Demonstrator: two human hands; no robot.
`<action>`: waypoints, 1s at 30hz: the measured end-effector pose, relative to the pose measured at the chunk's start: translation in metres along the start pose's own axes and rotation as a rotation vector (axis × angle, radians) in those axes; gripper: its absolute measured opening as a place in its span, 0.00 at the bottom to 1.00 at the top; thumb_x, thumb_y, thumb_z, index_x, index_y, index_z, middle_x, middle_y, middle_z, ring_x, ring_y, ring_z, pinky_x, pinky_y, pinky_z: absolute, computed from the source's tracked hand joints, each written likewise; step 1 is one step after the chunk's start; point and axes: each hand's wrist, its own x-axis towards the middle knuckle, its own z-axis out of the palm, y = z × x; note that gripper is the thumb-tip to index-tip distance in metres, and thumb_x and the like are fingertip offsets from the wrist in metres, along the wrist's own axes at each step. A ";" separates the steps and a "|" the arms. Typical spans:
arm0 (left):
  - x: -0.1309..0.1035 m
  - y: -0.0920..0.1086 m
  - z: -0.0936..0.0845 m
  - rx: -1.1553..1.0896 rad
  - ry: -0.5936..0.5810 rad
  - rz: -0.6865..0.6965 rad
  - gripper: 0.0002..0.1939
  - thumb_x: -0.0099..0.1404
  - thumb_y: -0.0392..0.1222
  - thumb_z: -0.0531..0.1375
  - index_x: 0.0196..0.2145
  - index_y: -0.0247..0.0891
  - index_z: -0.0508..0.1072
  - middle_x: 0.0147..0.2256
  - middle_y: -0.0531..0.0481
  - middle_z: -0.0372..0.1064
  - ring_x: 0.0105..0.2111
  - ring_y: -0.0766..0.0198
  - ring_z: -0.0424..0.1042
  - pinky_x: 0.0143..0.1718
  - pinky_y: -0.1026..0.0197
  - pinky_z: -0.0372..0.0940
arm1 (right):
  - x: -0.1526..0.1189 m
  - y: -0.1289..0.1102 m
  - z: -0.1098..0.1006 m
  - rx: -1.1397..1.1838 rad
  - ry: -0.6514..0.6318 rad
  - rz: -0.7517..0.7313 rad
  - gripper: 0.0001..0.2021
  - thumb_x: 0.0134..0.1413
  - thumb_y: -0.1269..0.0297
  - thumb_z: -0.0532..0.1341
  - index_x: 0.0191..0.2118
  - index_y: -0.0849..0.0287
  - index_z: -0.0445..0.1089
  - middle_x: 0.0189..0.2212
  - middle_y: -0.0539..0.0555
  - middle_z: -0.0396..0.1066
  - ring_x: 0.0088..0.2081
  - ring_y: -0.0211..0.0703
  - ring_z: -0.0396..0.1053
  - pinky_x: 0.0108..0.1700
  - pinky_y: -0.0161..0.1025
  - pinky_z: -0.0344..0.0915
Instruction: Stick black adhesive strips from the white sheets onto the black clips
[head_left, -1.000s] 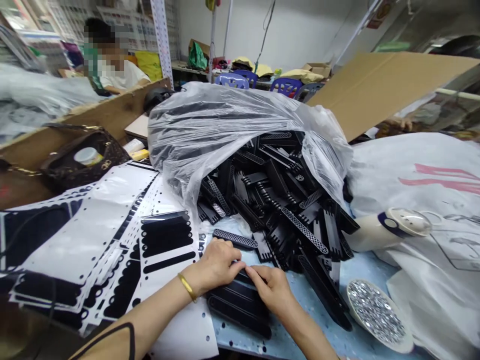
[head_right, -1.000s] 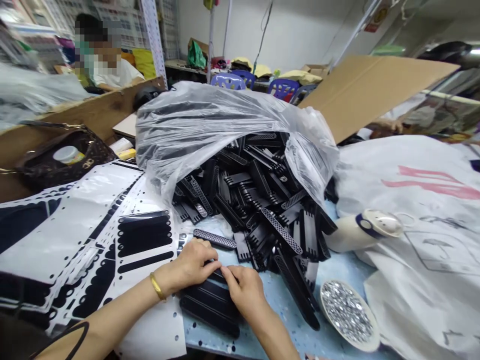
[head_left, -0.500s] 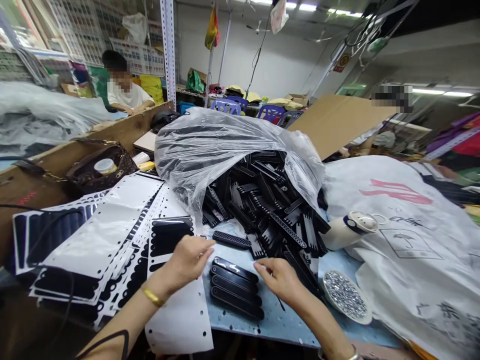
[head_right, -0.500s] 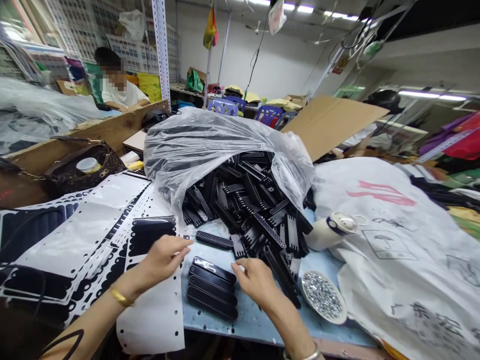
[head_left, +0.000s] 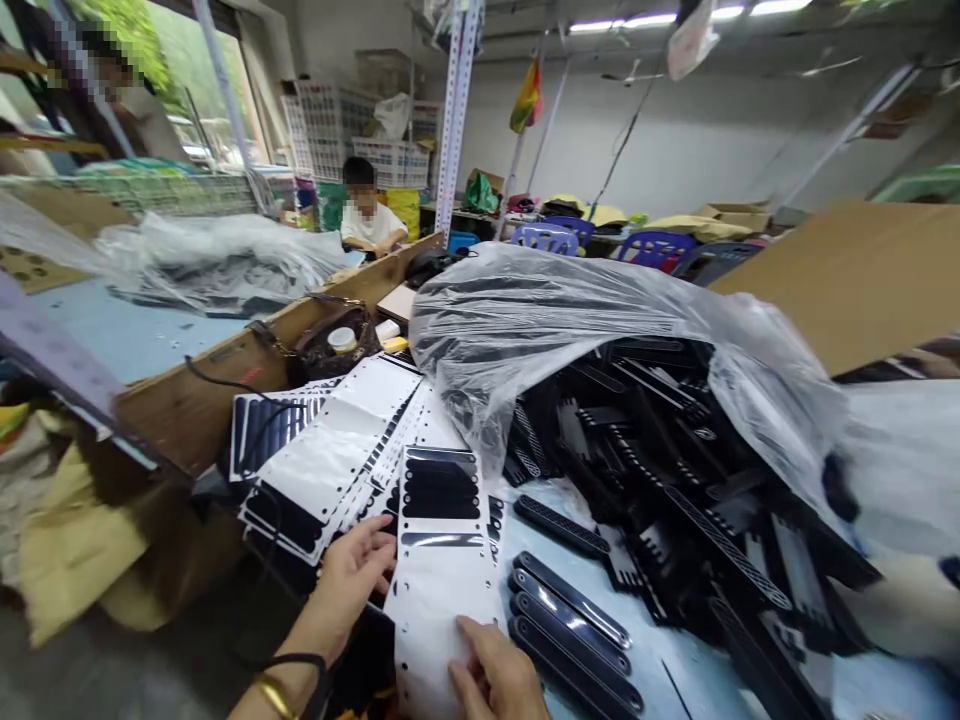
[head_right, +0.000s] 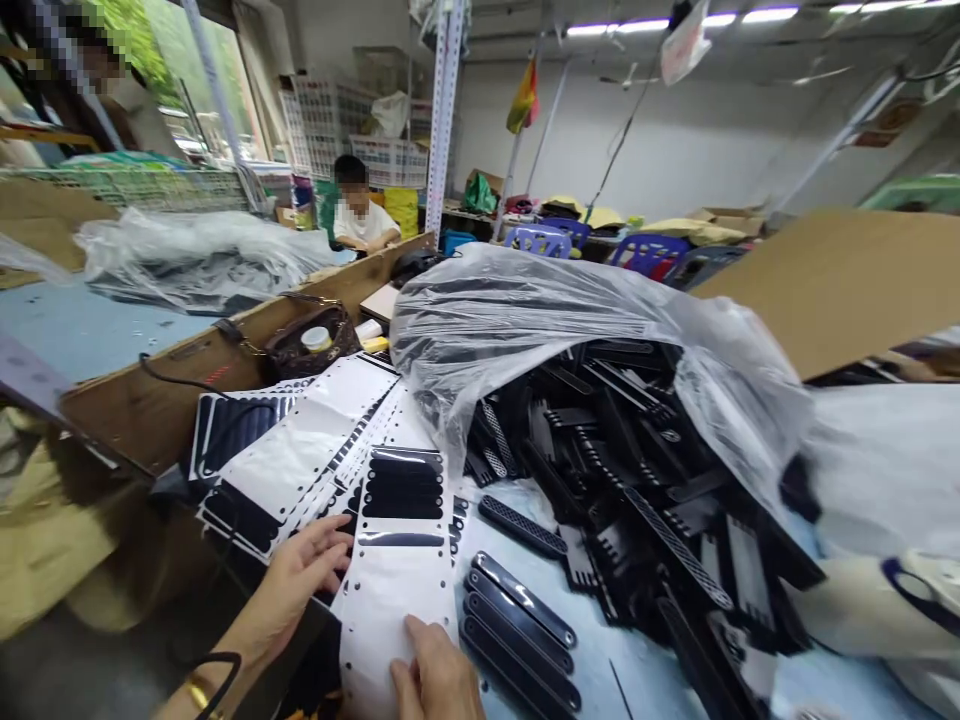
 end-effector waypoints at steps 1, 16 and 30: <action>0.002 0.001 0.002 -0.011 -0.021 -0.024 0.31 0.50 0.49 0.70 0.49 0.29 0.71 0.29 0.48 0.75 0.25 0.63 0.74 0.21 0.66 0.66 | 0.002 0.004 0.011 -0.010 0.006 0.015 0.15 0.60 0.62 0.57 0.50 0.59 0.73 0.27 0.53 0.74 0.25 0.42 0.72 0.31 0.36 0.69; 0.010 0.011 0.018 -0.051 -0.058 -0.035 0.13 0.45 0.43 0.69 0.21 0.33 0.70 0.17 0.55 0.64 0.16 0.73 0.60 0.18 0.71 0.55 | 0.022 0.005 0.009 0.080 0.145 -0.034 0.14 0.64 0.59 0.55 0.45 0.59 0.74 0.24 0.51 0.70 0.23 0.40 0.70 0.28 0.34 0.69; 0.049 0.040 0.039 0.301 0.007 0.317 0.18 0.51 0.54 0.63 0.17 0.36 0.70 0.15 0.56 0.57 0.18 0.69 0.57 0.18 0.68 0.54 | 0.113 -0.009 0.014 0.127 0.273 -0.091 0.13 0.59 0.66 0.55 0.44 0.63 0.74 0.26 0.55 0.74 0.25 0.41 0.72 0.29 0.36 0.71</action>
